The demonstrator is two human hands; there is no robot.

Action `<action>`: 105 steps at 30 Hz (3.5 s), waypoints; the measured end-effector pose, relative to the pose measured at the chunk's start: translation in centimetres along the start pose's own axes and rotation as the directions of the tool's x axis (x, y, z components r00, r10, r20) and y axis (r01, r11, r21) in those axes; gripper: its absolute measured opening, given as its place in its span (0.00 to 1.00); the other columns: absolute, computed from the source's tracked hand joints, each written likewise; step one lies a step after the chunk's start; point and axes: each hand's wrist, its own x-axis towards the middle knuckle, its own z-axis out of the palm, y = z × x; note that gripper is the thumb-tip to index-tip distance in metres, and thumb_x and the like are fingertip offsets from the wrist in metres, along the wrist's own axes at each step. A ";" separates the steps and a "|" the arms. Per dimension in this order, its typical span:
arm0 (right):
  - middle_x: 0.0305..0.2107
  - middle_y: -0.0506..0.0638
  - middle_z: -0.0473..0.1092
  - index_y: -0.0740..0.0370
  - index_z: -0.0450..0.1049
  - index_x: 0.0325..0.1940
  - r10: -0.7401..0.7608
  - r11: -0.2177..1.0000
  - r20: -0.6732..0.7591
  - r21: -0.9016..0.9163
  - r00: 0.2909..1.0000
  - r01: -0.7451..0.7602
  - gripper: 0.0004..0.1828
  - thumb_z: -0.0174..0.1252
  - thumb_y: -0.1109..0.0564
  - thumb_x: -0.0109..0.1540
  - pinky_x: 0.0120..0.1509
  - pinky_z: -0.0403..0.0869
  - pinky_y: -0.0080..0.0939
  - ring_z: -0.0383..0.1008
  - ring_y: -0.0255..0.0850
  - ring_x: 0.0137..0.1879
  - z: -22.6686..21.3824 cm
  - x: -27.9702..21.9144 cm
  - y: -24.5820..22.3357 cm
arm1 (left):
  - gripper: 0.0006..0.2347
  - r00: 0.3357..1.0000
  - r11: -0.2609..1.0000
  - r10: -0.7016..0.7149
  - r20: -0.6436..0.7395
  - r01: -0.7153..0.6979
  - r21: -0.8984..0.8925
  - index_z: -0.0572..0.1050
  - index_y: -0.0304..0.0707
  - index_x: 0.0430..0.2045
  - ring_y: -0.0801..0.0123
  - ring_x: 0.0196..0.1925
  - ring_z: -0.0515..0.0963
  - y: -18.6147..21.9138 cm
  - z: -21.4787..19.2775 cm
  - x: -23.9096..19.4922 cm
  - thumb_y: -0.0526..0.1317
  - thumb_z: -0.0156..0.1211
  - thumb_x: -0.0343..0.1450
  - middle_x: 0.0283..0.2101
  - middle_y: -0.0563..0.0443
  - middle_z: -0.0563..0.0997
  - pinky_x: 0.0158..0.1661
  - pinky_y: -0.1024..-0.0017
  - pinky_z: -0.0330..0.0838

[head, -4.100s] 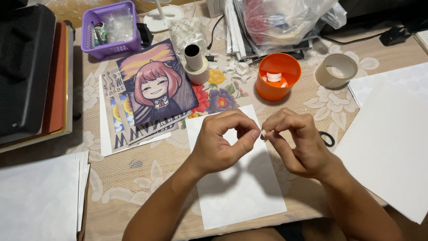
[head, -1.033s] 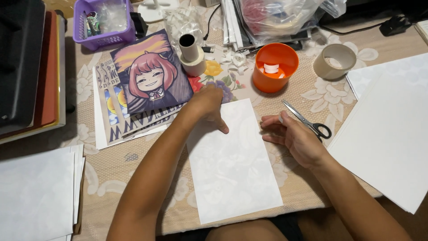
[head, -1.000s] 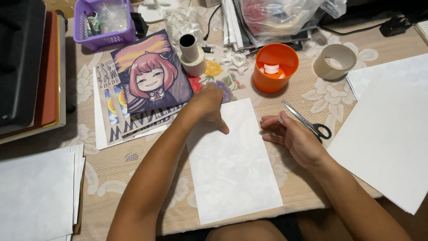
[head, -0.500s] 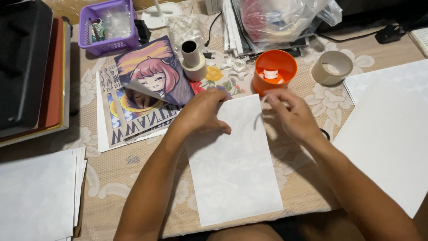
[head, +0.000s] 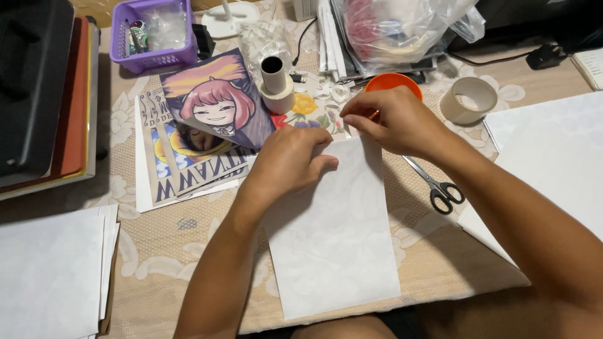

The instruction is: The person is aligning a white sheet of paper over a printed design and securing it with small pieces of heat-resistant tape.

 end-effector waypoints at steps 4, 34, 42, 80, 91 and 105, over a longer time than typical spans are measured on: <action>0.38 0.59 0.86 0.62 0.86 0.55 0.086 0.995 0.052 0.055 0.995 -0.089 0.09 0.65 0.60 0.72 0.55 0.86 0.50 0.89 0.51 0.49 -0.1 -0.3 -1.3 | 0.15 1.000 1.000 -0.004 -0.005 0.004 -0.014 0.88 0.43 0.47 0.33 0.48 0.90 0.0 -0.1 -0.2 0.47 0.78 0.70 0.41 0.38 0.92 0.51 0.44 0.82; 0.30 0.57 0.83 0.62 0.80 0.63 0.124 0.793 0.288 0.546 0.950 -0.269 0.14 0.65 0.63 0.72 0.28 0.74 0.25 0.83 0.36 0.32 -0.5 1.1 1.8 | 0.15 0.999 0.999 -0.027 0.018 0.028 -0.035 0.88 0.39 0.48 0.33 0.51 0.90 0.9 -0.5 -0.1 0.43 0.78 0.69 0.44 0.36 0.92 0.52 0.44 0.82; 0.34 0.57 0.88 0.62 0.79 0.65 0.024 0.946 0.334 0.296 0.942 -0.129 0.27 0.75 0.67 0.62 0.49 0.86 0.40 0.87 0.41 0.38 -1.2 1.5 -0.1 | 0.15 0.999 0.999 -0.038 0.020 0.038 -0.034 0.88 0.40 0.47 0.33 0.51 0.90 0.9 -0.6 -0.1 0.45 0.78 0.69 0.43 0.38 0.92 0.53 0.42 0.82; 0.41 0.63 0.83 0.71 0.72 0.71 0.173 0.530 0.202 0.806 0.964 -0.264 0.36 0.71 0.75 0.58 0.52 0.88 0.50 0.89 0.48 0.44 3.7 -3.7 7.0 | 0.20 0.969 0.644 -0.087 0.230 0.231 -0.729 0.85 0.31 0.54 0.76 0.35 0.88 -7.5 -5.9 -2.1 0.26 0.80 0.66 0.37 0.43 0.92 0.41 0.78 0.83; 0.34 0.65 0.86 0.77 0.80 0.56 0.382 0.408 0.257 0.815 0.888 -0.412 0.22 0.74 0.73 0.59 0.39 0.88 0.48 0.90 0.47 0.36 10.9 -18.9 13.4 | 0.18 0.941 0.556 -0.332 -0.057 0.147 -0.818 0.84 0.34 0.53 0.73 0.38 0.91 -8.9 -8.8 -4.6 0.25 0.78 0.68 0.39 0.44 0.91 0.39 0.80 0.87; 0.43 0.57 0.82 0.68 0.71 0.68 0.499 0.474 -0.262 0.881 0.826 -0.006 0.23 0.67 0.65 0.70 0.46 0.87 0.41 0.86 0.41 0.41 9.3 -16.7 10.1 | 0.34 0.885 0.393 -0.456 -0.092 0.107 -0.913 0.71 0.34 0.69 0.65 0.39 0.91 -8.3 -5.9 -11.7 0.25 0.78 0.65 0.43 0.40 0.86 0.38 0.70 0.90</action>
